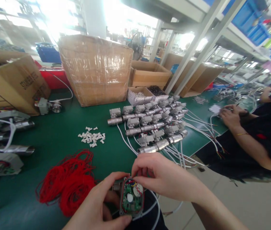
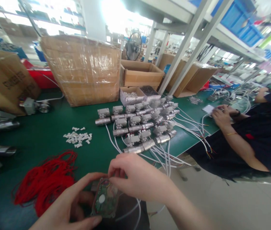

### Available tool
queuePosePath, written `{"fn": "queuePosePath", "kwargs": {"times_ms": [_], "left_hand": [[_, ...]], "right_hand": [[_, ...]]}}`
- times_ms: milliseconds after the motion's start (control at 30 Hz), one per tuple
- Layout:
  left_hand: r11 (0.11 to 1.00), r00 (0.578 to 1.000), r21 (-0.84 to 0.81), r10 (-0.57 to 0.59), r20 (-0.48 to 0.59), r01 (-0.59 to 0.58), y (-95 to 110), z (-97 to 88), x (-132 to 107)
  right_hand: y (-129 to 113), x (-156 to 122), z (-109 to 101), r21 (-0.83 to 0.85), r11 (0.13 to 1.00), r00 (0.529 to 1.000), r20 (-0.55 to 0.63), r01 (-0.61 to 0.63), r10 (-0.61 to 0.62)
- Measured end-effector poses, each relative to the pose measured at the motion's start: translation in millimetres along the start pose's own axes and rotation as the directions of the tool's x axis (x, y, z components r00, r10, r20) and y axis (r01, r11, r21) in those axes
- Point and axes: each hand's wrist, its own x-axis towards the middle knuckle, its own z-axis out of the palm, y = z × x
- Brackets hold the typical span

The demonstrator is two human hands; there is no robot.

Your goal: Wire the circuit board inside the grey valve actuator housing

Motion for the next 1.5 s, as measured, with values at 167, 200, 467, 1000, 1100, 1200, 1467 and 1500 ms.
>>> {"fn": "queuePosePath", "kwargs": {"times_ms": [167, 200, 467, 1000, 1100, 1200, 1467, 1500], "left_hand": [[0.998, 0.998, -0.055, 0.015, -0.063, -0.018, 17, 3.2, 6], [0.998, 0.997, -0.047, 0.036, -0.064, -0.039, 22, 3.8, 8], [0.998, 0.996, -0.055, 0.033, -0.08, -0.037, 35, 9.1, 15], [1.0, 0.994, -0.023, 0.019, -0.111, -0.021, 35, 11.4, 15], [0.999, 0.996, -0.006, 0.046, -0.08, -0.047, 34, 10.1, 16], [0.997, 0.994, 0.013, 0.072, -0.084, -0.071, 30, 8.1, 17], [0.996, 0.992, 0.057, 0.067, -0.106, -0.061, 24, 8.2, 18], [0.996, 0.992, 0.062, 0.063, -0.108, -0.056, 24, 8.1, 18]], "right_hand": [[4, 0, 2, -0.003, 0.999, 0.999, 0.0, 0.035, -0.035], [4, 0, 1, -0.002, 0.999, 0.999, 0.001, 0.035, -0.035], [9, 2, -5, -0.029, 0.999, 0.999, 0.02, 0.036, -0.036], [3, 17, -3, -0.057, 0.996, 0.994, 0.083, 0.074, -0.069], [1, 18, -4, -0.087, 0.993, 0.992, 0.096, 0.085, -0.077], [1, 18, -5, -0.077, 0.993, 0.992, 0.103, 0.085, -0.077], [11, 13, -2, 0.132, 0.99, 0.993, 0.111, -0.05, 0.035], [13, 12, -2, 0.174, 0.982, 0.992, 0.114, -0.072, 0.052]]}}
